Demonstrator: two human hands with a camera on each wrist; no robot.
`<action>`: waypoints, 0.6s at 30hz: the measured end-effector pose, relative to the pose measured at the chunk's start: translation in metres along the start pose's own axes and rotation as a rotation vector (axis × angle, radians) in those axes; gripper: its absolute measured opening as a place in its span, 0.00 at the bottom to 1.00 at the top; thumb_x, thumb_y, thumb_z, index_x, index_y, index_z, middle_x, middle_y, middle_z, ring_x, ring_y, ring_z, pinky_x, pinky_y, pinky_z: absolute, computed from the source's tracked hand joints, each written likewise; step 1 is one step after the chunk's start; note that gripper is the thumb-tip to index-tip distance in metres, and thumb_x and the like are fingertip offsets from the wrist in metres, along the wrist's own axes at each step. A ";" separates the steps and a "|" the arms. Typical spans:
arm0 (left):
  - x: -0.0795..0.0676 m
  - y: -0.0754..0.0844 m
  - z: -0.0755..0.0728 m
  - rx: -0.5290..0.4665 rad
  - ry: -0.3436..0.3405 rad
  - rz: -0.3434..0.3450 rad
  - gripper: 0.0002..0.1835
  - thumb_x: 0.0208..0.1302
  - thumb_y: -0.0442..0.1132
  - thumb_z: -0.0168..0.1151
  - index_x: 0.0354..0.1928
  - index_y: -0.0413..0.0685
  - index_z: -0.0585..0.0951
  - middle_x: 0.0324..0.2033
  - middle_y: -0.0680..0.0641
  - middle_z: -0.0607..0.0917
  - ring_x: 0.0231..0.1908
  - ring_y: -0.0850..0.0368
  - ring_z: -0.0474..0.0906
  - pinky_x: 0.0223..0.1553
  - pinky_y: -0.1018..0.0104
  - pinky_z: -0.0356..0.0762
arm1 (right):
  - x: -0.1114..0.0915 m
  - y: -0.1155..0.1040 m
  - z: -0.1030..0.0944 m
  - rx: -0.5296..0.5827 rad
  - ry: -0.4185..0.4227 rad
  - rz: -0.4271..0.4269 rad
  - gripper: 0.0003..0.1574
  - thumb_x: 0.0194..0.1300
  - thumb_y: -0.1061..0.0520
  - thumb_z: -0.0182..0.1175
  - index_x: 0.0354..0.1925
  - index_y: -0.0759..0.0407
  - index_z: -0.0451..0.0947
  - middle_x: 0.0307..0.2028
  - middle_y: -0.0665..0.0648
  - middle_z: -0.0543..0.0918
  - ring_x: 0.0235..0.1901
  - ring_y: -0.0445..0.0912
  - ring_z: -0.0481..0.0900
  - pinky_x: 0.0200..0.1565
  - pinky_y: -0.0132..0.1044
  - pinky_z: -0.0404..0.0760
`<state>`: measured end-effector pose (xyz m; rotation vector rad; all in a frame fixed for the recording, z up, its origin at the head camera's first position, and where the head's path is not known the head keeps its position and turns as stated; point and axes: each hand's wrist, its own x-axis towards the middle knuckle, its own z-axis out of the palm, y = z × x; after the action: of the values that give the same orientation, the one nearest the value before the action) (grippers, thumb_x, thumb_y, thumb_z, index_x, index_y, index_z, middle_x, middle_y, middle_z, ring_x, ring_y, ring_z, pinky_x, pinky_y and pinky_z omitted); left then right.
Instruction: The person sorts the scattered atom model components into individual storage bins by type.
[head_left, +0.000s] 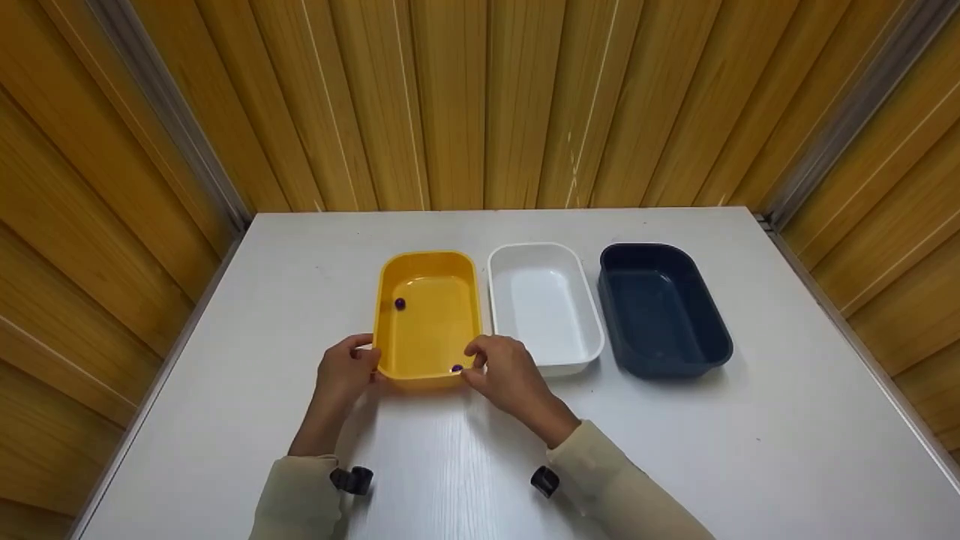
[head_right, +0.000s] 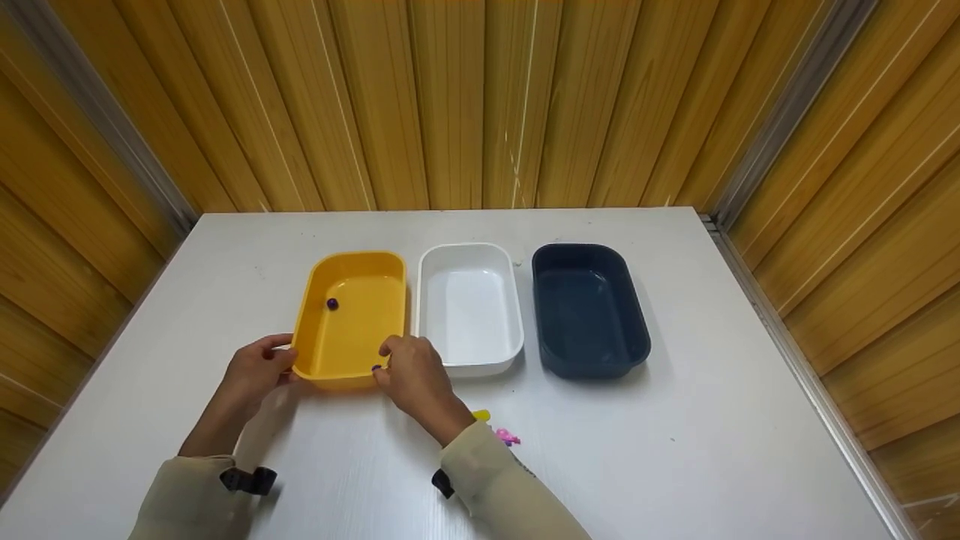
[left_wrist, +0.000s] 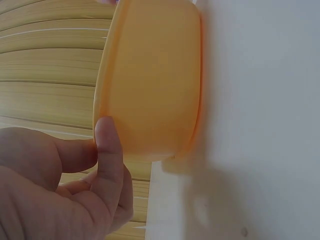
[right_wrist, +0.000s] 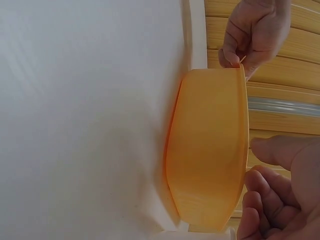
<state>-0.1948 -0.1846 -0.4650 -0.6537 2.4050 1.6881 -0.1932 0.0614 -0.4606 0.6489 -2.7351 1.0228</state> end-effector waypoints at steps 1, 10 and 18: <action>0.000 0.000 0.000 0.001 0.002 0.004 0.22 0.75 0.37 0.55 0.68 0.44 0.74 0.46 0.40 0.82 0.32 0.57 0.80 0.40 0.68 0.84 | -0.001 0.001 0.000 -0.003 -0.004 -0.001 0.11 0.57 0.61 0.71 0.39 0.63 0.85 0.28 0.53 0.85 0.32 0.46 0.78 0.41 0.39 0.79; 0.000 0.000 -0.001 0.003 -0.009 0.007 0.22 0.74 0.38 0.55 0.68 0.44 0.74 0.46 0.40 0.82 0.32 0.57 0.80 0.41 0.66 0.85 | -0.019 0.005 -0.009 -0.030 -0.035 -0.001 0.11 0.58 0.59 0.74 0.39 0.58 0.84 0.31 0.52 0.85 0.32 0.42 0.76 0.37 0.33 0.77; -0.001 0.000 -0.002 0.019 -0.015 0.005 0.22 0.75 0.38 0.54 0.68 0.44 0.74 0.47 0.40 0.82 0.34 0.57 0.80 0.44 0.64 0.85 | -0.038 0.012 -0.018 -0.024 -0.042 -0.029 0.11 0.56 0.61 0.73 0.39 0.59 0.84 0.29 0.51 0.85 0.31 0.43 0.76 0.36 0.34 0.76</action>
<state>-0.1938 -0.1861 -0.4644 -0.6301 2.4110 1.6645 -0.1648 0.0944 -0.4651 0.7121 -2.7607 0.9791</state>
